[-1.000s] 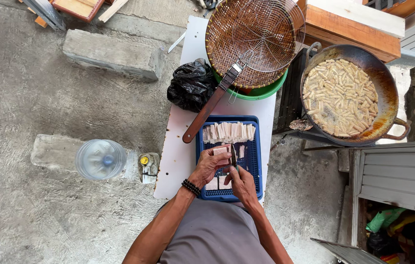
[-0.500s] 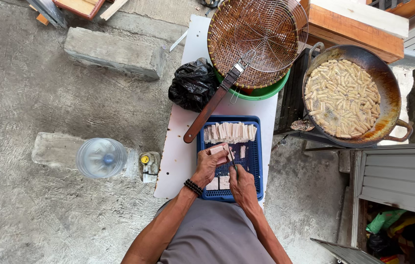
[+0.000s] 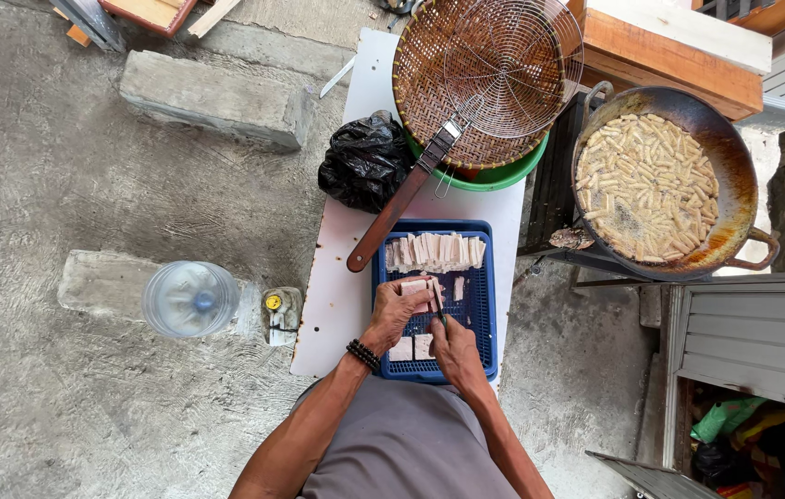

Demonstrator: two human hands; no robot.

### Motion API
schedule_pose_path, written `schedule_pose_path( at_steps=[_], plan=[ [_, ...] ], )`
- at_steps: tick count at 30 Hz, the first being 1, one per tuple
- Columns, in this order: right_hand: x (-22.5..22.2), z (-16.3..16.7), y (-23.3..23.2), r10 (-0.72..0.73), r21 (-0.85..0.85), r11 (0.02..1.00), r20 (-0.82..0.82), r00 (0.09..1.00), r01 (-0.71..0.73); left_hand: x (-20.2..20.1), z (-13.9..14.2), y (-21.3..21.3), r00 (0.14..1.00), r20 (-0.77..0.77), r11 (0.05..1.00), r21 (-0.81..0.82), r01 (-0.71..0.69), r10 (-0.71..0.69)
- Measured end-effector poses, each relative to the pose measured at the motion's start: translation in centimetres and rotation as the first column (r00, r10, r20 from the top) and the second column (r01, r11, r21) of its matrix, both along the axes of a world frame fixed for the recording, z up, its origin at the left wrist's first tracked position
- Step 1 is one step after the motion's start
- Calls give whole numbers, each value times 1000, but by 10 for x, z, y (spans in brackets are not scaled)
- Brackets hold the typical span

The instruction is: The person cuts blocks of tofu into strips with a small knife over a blue perforated tray, arranging the cut pieces. They then use a wire skimmer to stir and turn the tofu pieces frying in hot oil in a large wok, holding the tray with the other hand.

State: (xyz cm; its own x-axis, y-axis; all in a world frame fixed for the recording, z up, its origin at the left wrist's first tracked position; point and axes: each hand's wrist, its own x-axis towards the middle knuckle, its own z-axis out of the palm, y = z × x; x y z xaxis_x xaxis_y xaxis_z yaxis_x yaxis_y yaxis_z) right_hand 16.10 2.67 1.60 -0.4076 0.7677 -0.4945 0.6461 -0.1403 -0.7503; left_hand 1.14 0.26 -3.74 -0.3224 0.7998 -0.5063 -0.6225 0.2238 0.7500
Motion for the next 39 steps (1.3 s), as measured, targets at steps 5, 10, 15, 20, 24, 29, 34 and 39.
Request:
schedule_pose_path(
  at_steps=[5, 10, 15, 20, 24, 29, 34, 39],
  plan=[
    [9, -13, 9, 37, -81, 996, 16, 999, -35, -6, -4, -1, 999, 20, 999, 34, 31, -31],
    [8, -22, -3, 93, 295, 949, 60, 994, -107, -7, -1, -2, 996, 80, 998, 51, 24, -28],
    [7, -9, 5, -143, -461, 884, -113, 983, 76, -10, 2, -1, 998, 52, 999, 9, 41, -42],
    [6, 11, 5, -129, -88, 989, -77, 989, 122, -12, 0, 0, 999, 23, 998, -50, 30, -29],
    [-4, 6, 10, -7, 633, 758, -233, 972, 157, -13, -3, 1, 995, -59, 996, -45, 76, -79],
    [-19, -14, 42, -276, 8, 958, -227, 934, 286, -15, -2, 15, 975, -118, 981, 26, 195, -190],
    [-37, -22, 76, -302, -100, 953, -259, 917, 286, -24, 8, 38, 960, -232, 987, 12, 163, -156],
    [-59, -23, 93, -137, 384, 902, -175, 975, 196, -24, 16, 36, 854, -511, 965, -257, -43, -98]
  ],
)
